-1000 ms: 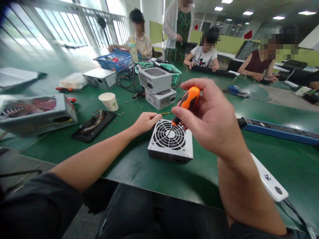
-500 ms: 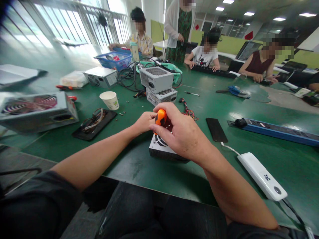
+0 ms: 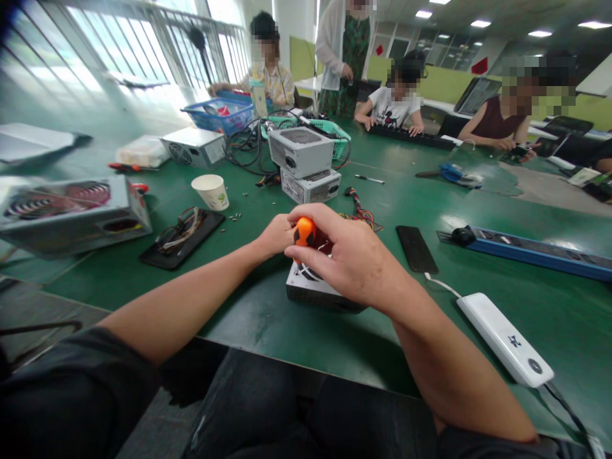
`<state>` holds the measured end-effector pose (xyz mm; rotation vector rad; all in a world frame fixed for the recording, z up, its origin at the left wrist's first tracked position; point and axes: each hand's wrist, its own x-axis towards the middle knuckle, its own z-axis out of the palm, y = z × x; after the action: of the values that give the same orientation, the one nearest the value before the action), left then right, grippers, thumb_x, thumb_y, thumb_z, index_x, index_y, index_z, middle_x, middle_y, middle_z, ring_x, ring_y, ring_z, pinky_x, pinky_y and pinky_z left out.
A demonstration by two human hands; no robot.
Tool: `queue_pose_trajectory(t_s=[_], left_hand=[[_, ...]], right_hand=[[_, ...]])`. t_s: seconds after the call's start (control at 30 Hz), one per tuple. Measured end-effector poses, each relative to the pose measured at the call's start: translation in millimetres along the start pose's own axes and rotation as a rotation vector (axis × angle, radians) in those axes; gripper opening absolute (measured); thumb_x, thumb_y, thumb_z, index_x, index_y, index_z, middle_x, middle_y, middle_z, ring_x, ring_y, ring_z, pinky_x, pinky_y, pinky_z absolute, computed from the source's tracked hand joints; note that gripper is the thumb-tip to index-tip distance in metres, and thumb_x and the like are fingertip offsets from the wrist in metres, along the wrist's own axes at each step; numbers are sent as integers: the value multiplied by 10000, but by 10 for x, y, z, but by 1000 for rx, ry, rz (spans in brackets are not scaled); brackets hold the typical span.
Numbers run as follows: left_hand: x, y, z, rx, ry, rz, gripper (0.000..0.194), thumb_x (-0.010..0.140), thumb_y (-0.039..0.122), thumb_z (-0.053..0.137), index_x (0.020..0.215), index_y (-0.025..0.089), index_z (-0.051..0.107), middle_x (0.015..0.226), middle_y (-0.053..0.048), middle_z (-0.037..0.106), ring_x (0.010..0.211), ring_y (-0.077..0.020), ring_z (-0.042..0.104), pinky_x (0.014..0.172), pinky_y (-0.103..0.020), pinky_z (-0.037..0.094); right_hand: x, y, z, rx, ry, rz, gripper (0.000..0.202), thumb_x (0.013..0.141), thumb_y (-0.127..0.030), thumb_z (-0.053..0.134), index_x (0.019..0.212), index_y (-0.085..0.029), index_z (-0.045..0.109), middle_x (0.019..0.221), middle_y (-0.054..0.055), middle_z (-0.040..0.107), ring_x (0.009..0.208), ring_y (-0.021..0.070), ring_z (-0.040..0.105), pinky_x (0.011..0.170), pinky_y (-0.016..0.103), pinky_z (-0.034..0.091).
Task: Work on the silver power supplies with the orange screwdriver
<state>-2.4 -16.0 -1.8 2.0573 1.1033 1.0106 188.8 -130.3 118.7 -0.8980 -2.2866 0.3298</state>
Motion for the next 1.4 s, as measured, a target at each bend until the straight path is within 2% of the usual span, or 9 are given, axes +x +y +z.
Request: queue_pose_trajectory(t_s=[0.1,0.2,0.5,0.67,0.8,0.9,1.0,1.23,1.4], left_hand=[[18,-55,29,-5,10,27,487,951,515,463,612,172,523,604,25,417,604,-114,377,567,-261,294],[26,-80,42,-13,12,40,494,952,520,461,592,182,452,603,26,381,598,-111,349,556,-263,253],[24,-62,33,3,9,50,489,964,501,451,591,191,392,600,30,359,596,-110,341,565,-273,228],[25,-83,50,10,16,46,531,987,538,437,590,186,426,600,33,365,596,-112,347,574,-272,241],[25,-99,55,2,8,42,560,995,567,423,605,175,513,598,29,410,603,-121,384,575,-264,272],[20,-90,46,2,15,33,567,991,578,423,627,169,572,589,26,445,601,-129,412,575,-262,296],[13,-69,39,4,22,26,556,980,573,435,644,168,615,576,19,482,599,-139,436,575,-264,324],[5,-42,45,-17,34,-2,520,959,553,465,653,171,642,550,16,503,598,-151,476,573,-265,360],[4,-47,52,-30,39,0,528,959,551,476,612,176,609,537,21,486,575,-141,464,555,-260,340]], right_hand=[[28,74,53,95,12,119,336,912,-356,730,1221,-281,620,872,-26,681,676,153,643,632,298,513],[44,121,85,159,32,190,334,899,-368,730,1204,-297,613,846,-22,648,684,174,640,611,321,524],[49,96,56,206,54,190,359,882,-358,750,1209,-282,623,879,-9,652,707,176,658,617,327,560],[29,165,-156,198,232,176,433,900,-377,731,1296,-289,580,964,16,673,788,210,709,697,380,620],[26,435,-396,-29,414,189,483,907,-378,708,1346,-269,538,974,35,667,755,218,690,682,414,608],[42,642,-511,-205,390,219,412,861,-336,743,1233,-247,591,887,25,669,687,210,653,663,415,570],[64,760,-529,-244,364,239,342,855,-314,736,1158,-231,602,853,22,665,664,198,639,639,391,537],[74,873,-450,-208,297,281,337,860,-336,728,1148,-248,577,815,-6,649,656,192,630,609,358,502],[72,852,-447,-222,267,274,311,872,-315,711,1143,-232,583,803,-11,634,657,177,604,615,340,475]])
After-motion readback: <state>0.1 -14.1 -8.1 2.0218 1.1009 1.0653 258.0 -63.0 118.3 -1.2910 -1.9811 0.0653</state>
